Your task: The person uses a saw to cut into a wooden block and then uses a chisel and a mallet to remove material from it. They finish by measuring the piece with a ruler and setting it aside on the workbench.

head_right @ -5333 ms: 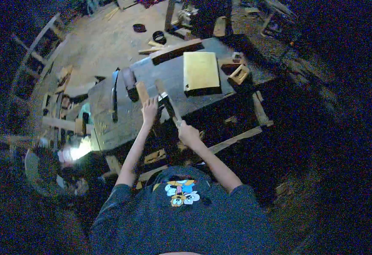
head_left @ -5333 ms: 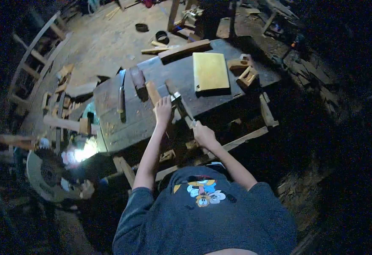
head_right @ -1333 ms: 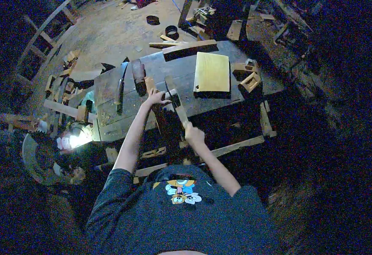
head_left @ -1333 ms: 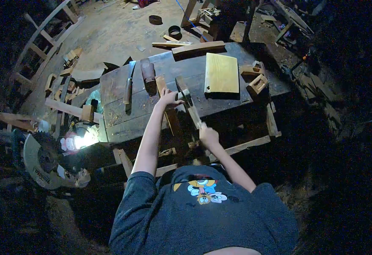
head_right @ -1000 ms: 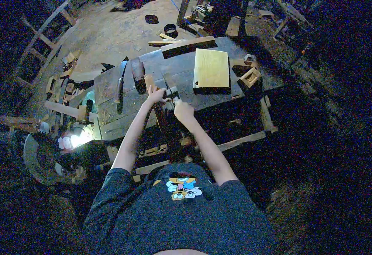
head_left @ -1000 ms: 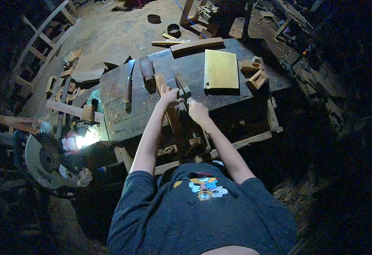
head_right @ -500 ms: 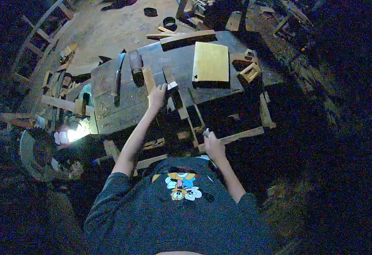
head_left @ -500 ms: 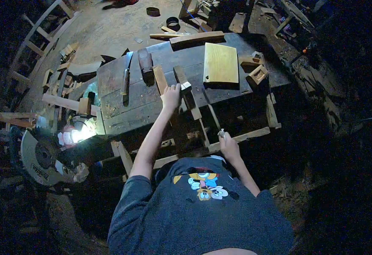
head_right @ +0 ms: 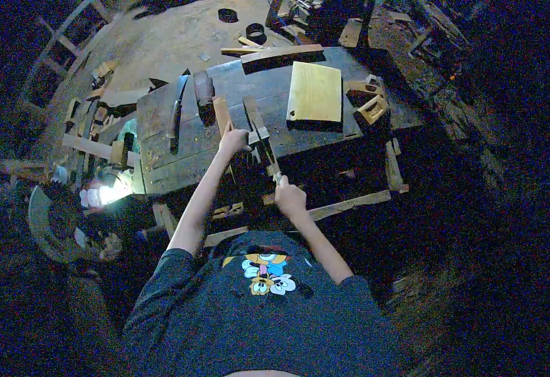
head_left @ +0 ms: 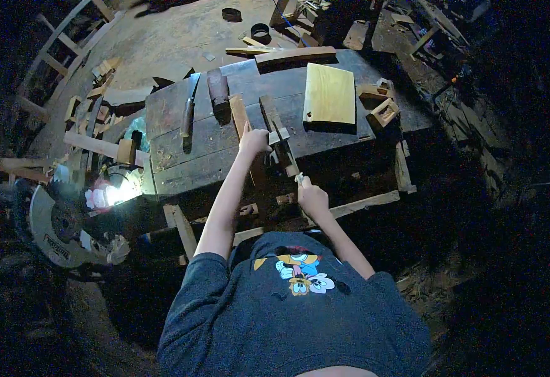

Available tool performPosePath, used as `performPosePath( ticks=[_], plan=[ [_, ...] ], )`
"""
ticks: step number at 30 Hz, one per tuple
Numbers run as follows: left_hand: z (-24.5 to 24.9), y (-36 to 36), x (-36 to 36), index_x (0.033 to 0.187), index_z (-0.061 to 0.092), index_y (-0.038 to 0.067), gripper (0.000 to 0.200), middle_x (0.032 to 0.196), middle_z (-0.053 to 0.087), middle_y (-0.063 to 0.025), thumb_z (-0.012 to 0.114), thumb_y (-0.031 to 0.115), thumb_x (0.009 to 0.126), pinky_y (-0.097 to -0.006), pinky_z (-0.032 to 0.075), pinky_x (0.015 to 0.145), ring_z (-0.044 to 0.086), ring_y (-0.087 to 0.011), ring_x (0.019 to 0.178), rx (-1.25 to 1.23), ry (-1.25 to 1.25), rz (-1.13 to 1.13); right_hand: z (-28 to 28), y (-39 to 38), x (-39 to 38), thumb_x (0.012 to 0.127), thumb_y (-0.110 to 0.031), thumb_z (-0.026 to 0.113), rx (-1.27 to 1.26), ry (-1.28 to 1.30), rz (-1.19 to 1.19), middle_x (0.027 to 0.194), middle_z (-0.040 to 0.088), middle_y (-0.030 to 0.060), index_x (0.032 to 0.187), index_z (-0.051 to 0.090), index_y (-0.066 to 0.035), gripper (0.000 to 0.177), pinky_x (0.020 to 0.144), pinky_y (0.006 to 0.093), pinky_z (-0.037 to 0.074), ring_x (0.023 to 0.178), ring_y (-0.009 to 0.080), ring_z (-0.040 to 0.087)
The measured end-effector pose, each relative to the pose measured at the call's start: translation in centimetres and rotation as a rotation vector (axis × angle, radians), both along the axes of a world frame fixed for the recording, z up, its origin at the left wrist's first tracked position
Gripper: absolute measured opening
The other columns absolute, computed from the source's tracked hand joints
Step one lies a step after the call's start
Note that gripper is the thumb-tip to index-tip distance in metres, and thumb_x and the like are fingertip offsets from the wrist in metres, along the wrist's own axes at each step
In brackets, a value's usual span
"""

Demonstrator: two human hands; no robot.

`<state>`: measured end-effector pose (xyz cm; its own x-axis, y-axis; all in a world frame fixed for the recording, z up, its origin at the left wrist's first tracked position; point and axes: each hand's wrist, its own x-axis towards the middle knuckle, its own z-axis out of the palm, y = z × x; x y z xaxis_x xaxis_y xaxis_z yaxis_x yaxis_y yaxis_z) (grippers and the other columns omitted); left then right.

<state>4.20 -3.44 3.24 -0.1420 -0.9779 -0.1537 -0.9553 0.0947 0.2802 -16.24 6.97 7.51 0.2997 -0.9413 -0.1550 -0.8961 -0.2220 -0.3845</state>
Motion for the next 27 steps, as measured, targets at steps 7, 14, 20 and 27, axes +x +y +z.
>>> performPosePath(
  ticks=[7, 14, 20, 27],
  plan=[
    [-1.0, -0.3, -0.2, 0.076, 0.055, 0.007, 0.033, 0.074, 0.056, -0.0132, 0.059, 0.028, 0.051, -0.0463, 0.011, 0.091, 0.054, -0.026, 0.074, -0.032, 0.03, 0.048, 1.2, 0.1, -0.4, 0.075, -0.019, 0.033, 0.078, 0.056, 0.004, 0.057, 0.052, 0.0186, 0.082, 0.04, -0.002, 0.02, 0.05, 0.0426, 0.042, 0.054, 0.033, 0.053],
    [-0.1, -0.5, 0.3, 0.076, 0.054, 0.006, 0.033, 0.074, 0.055, -0.0131, 0.062, 0.023, 0.05, -0.0368, 0.021, 0.089, 0.053, -0.0269, 0.075, 0.038, 0.115, 0.002, 2.5, -1.4, -1.5, 0.076, -0.024, 0.032, 0.18, 0.026, 0.026, 0.063, 0.052, 0.0217, 0.081, 0.041, -0.003, 0.023, 0.054, 0.043, 0.042, 0.059, 0.0341, 0.052],
    [-0.1, 0.3, 0.0, 0.076, 0.054, 0.006, 0.028, 0.074, 0.055, -0.0125, 0.064, 0.02, 0.053, -0.0353, 0.032, 0.081, 0.053, -0.0254, 0.074, -0.024, 0.087, 0.004, 1.9, -2.9, 0.8, 0.076, -0.023, 0.032, 0.128, -0.032, 0.041, 0.065, 0.053, 0.0198, 0.085, 0.043, -0.005, 0.023, 0.054, 0.043, 0.042, 0.061, 0.034, 0.052],
    [0.6, 0.1, 0.0, 0.074, 0.055, 0.009, 0.03, 0.071, 0.056, -0.0095, 0.063, 0.027, 0.051, -0.0462, 0.001, 0.092, 0.054, -0.0236, 0.072, 0.029, 0.045, -0.004, -1.1, -8.7, 5.7, 0.074, -0.02, 0.035, 0.097, -0.075, 0.015, 0.065, 0.052, 0.0202, 0.084, 0.046, -0.006, 0.02, 0.058, 0.0438, 0.04, 0.064, 0.0351, 0.051]
  ],
)
